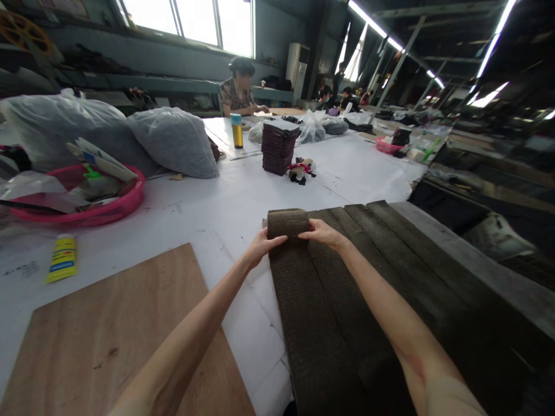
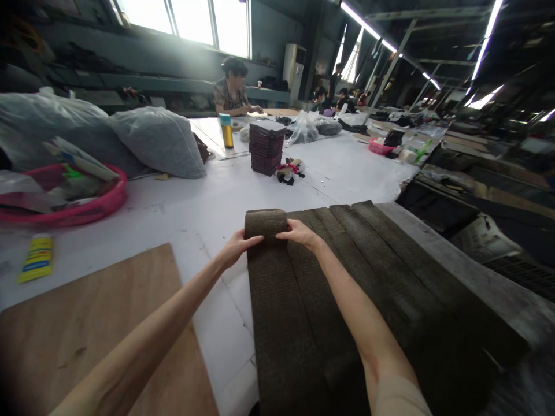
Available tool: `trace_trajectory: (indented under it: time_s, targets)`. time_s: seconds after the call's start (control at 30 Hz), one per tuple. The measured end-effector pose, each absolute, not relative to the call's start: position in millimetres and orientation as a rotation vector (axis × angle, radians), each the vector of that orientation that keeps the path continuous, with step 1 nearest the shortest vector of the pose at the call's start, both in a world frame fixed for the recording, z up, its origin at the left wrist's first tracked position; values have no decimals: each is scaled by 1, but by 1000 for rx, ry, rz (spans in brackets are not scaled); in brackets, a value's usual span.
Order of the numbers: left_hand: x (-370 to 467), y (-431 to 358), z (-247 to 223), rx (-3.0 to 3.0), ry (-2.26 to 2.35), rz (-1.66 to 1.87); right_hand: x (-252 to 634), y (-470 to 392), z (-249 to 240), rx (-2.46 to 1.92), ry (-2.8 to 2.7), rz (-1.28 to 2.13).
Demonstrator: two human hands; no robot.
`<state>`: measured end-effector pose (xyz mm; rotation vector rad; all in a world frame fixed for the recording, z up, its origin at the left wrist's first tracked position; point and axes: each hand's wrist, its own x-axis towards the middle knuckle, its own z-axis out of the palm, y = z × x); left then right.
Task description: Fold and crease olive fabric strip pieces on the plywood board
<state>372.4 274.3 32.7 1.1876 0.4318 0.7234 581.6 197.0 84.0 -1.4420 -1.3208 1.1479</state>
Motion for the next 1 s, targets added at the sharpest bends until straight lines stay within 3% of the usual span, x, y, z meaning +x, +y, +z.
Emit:
trace_trajectory:
  time_s: [0.33,0.53,0.73,1.0]
  targets:
    - [372,264,32,1061,502,767,576,183,67,-1553,-1355,1149]
    - [367,258,39,992,479,791,569,160,81,-1344,-1381,1274]
    - [363,250,45,954,510,813,565,150,66,-1560,-1461,1228]
    - [354,239,51,894,462,831,553,123,75,-1419,-1452,1430]
